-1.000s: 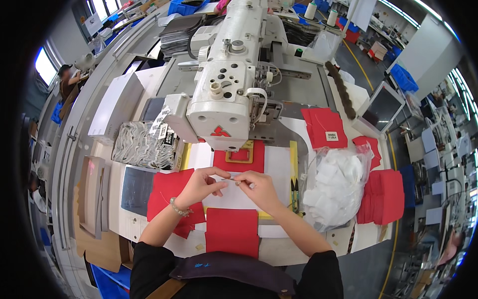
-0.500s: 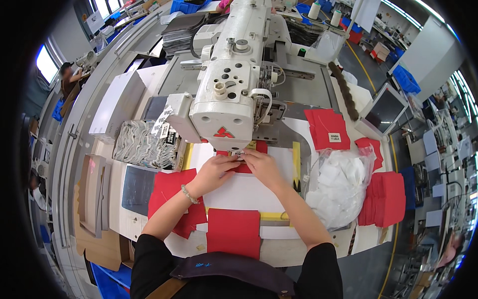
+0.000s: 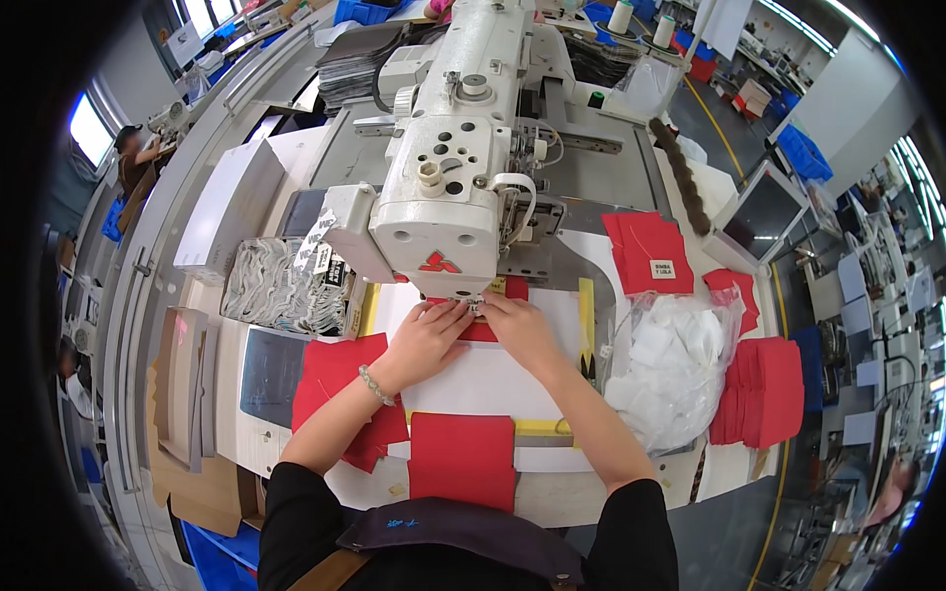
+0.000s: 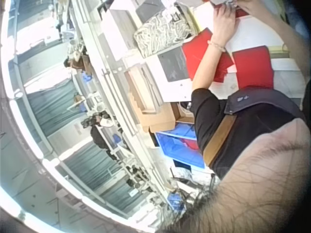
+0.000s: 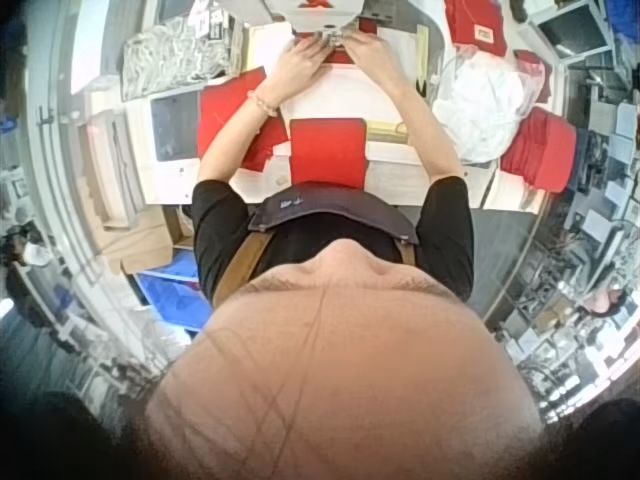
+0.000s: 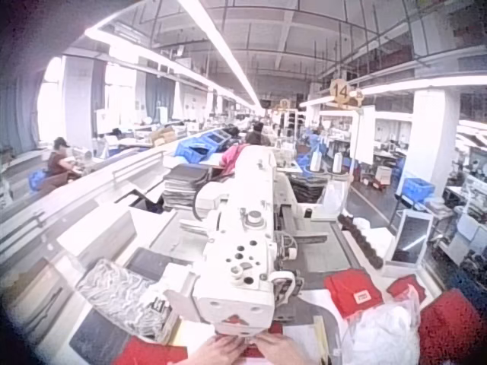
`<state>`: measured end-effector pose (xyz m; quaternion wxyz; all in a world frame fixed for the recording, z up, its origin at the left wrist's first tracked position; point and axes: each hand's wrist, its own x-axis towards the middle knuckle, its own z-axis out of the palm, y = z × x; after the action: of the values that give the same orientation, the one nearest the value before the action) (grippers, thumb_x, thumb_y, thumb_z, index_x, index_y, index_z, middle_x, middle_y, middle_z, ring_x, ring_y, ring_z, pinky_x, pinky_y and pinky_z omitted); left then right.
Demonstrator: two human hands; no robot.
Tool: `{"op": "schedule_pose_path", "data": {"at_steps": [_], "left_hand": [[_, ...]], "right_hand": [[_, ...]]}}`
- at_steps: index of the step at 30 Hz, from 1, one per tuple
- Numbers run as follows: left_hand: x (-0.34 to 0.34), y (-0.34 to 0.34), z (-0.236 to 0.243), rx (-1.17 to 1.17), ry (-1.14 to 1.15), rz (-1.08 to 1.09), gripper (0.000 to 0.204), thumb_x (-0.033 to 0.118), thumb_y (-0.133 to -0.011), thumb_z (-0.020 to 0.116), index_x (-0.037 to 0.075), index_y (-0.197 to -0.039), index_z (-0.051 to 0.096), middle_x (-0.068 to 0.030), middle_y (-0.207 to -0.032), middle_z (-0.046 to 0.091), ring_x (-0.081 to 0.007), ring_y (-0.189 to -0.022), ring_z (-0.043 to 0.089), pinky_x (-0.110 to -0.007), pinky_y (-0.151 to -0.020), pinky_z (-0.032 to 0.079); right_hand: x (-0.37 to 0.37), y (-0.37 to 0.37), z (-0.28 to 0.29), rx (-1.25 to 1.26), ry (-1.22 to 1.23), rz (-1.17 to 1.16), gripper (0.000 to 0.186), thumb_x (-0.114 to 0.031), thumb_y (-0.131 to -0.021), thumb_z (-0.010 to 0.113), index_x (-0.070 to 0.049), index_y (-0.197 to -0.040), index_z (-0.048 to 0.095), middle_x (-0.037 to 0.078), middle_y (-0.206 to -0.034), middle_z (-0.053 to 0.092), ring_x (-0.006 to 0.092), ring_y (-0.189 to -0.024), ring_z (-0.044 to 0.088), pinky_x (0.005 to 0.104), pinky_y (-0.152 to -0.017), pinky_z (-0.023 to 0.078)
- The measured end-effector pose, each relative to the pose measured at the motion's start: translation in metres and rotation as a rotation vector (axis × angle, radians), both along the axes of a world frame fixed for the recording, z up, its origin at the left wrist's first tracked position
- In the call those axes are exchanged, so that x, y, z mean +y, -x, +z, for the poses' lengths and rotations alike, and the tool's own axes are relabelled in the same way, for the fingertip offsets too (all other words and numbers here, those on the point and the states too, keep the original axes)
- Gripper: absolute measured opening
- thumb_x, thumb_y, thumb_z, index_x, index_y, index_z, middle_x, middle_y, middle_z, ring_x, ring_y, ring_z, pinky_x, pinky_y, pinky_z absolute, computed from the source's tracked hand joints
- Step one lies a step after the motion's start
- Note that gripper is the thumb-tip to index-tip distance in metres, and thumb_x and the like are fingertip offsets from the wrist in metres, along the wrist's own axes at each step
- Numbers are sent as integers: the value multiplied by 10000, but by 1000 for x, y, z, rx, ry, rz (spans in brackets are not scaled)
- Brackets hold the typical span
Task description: The person sews white rectangular labels onto red fabric pieces using an industrial sewing machine. They repeatedly pick up a red fabric piece, place a label on it, align it under the needle, sew the label, and then cut the thread with scissors before stacking the finished piece.
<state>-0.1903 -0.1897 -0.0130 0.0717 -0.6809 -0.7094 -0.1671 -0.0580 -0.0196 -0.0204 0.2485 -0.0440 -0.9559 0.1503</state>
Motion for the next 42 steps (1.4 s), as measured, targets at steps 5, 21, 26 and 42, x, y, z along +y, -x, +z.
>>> {"op": "schedule_pose_path", "data": {"at_steps": [5, 21, 26, 42], "left_hand": [[0, 10, 1, 27, 57, -19, 517, 361, -863, 652, 93, -1300, 579, -67, -1336, 579, -212, -1228, 515, -431, -1045, 367], [1, 40, 7, -87, 123, -151, 523, 475, -863, 634, 192, -1300, 584, -16, -1308, 573, -238, -1234, 487, -429, -1030, 348], [1, 41, 7, -74, 118, -160, 538, 470, -863, 633, 180, -1312, 572, -24, -1309, 576, -248, -1204, 514, -423, -1039, 344], [-18, 30, 5, -28, 83, 27, 629, 412, -865, 643, -10, -1319, 537, -133, -1326, 573, -251, -1233, 522, -444, -1125, 325]], "right_hand": [[4, 1, -2, 18, -87, 24, 178, -86, -816, 621, -28, -962, 704, 96, -1144, 682, 254, -873, 670, 350, -832, 529], [23, -23, 22, -90, -98, 141, 249, -209, -794, 706, -139, -1033, 717, -30, -1170, 688, 135, -969, 582, 389, -842, 341], [23, -25, 17, -97, -220, 130, 262, -220, -812, 692, -149, -1064, 711, -32, -1224, 661, 131, -998, 574, 401, -838, 342], [10, -7, -2, -165, -70, 182, 400, -222, -857, 647, -131, -1245, 611, 14, -1306, 595, 189, -1174, 521, 434, -953, 339]]}}
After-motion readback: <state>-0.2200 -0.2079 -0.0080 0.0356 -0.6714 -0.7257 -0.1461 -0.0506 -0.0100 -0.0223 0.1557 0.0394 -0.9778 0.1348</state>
